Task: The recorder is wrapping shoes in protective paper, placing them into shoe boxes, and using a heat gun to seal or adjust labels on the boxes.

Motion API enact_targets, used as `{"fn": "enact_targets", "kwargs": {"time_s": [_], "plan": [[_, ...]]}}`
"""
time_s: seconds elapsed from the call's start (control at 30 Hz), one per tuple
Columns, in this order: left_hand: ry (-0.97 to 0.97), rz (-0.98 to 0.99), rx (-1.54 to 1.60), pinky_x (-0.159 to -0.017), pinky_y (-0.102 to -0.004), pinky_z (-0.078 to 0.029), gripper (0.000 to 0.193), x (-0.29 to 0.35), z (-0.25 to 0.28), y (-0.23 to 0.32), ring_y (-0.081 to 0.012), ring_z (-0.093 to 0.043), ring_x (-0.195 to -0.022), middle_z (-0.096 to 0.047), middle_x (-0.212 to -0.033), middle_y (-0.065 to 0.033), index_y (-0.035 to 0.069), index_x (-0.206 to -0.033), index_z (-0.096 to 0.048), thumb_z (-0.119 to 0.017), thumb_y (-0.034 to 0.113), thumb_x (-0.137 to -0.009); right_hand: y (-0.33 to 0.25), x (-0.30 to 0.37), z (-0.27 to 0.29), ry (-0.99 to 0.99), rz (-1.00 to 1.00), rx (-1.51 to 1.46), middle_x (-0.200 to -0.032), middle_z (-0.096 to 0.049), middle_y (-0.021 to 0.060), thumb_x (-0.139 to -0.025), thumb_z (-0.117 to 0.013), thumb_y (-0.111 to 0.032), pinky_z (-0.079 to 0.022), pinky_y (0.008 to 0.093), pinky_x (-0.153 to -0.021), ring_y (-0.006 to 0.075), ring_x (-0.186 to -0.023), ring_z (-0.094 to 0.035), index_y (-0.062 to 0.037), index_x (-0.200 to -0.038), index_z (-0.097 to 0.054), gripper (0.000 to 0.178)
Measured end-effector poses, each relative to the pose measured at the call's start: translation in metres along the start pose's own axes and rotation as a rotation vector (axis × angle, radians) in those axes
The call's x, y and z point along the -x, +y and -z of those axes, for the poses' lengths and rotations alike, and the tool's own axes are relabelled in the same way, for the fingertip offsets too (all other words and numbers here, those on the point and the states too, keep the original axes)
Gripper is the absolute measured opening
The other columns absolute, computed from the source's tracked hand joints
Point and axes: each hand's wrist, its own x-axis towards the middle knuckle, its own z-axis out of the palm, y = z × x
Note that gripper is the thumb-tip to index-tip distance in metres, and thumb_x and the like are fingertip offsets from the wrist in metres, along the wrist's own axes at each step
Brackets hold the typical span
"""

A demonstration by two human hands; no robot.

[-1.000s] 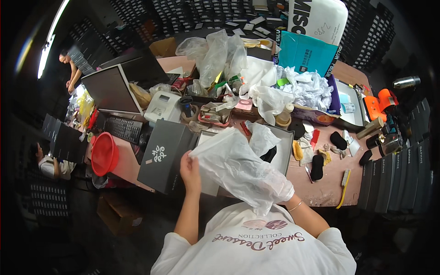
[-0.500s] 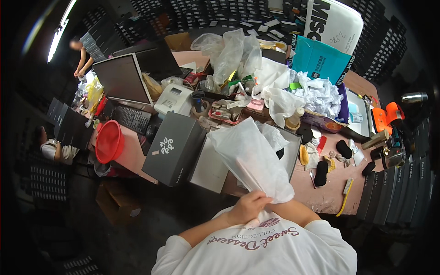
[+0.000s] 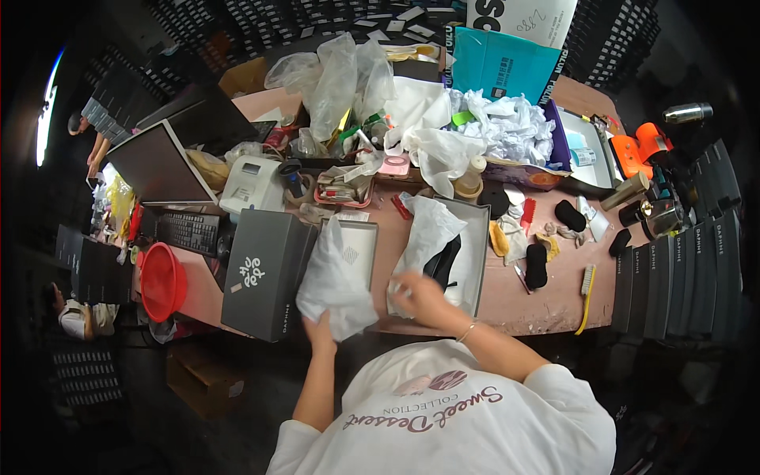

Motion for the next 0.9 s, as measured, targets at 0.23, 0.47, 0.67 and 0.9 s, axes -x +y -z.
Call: {"fn": "enact_targets", "kwargs": {"time_s": [0.23, 0.47, 0.67, 0.9], "plan": [[-0.686, -0.713, -0.698, -0.108, -0.0427, -0.033, 0.071, 0.054, -0.066, 0.050, -0.0394, -0.040, -0.131, -0.041, -0.140, -0.0251, -0.003, -0.139, -0.038, -0.071, 0.013, -0.079, 0.073, -0.067, 0.098, 0.210, -0.204, 0.078, -0.102, -0.067, 0.0201, -0.080, -0.072, -0.020, -0.049, 0.0400, -0.081, 0.0371, -0.094, -0.064, 0.0039, -0.112, -0.061, 0.042], [-0.498, 0.238, 0.055, -0.085, -0.0392, -0.051, 0.037, -0.007, -0.143, -0.004, -0.0266, -0.064, -0.103, -0.064, -0.112, -0.0091, 0.004, -0.124, -0.055, -0.059, 0.025, -0.093, -0.034, -0.049, 0.069, 0.144, 0.180, -0.362, -0.112, -0.061, 0.0140, -0.088, -0.068, -0.018, -0.049, 0.0320, -0.082, 0.0195, -0.094, -0.059, -0.0002, -0.127, -0.052, 0.046], [-0.561, 0.667, 0.337, -0.088, -0.0367, -0.051, 0.038, -0.055, -0.129, 0.004, -0.0236, -0.062, -0.106, -0.061, -0.118, -0.0113, 0.005, -0.125, -0.053, -0.060, 0.025, -0.094, -0.013, 0.024, 0.050, -0.039, 0.256, 0.267, -0.145, -0.033, 0.0228, -0.071, -0.079, -0.016, -0.041, 0.0462, -0.100, 0.0419, -0.122, -0.047, -0.0146, -0.149, -0.026, 0.094], [-0.391, -0.440, -0.358, -0.107, -0.0460, -0.035, 0.080, 0.016, -0.095, 0.031, -0.0348, -0.038, -0.132, -0.032, -0.148, -0.0193, 0.007, -0.144, -0.036, -0.078, 0.027, -0.079, 0.038, -0.010, -0.006, 0.194, 0.147, 0.186, -0.090, -0.066, 0.0209, -0.079, -0.060, 0.000, -0.051, 0.0431, -0.072, 0.0375, -0.082, -0.065, -0.0016, -0.113, -0.060, 0.034]]}}
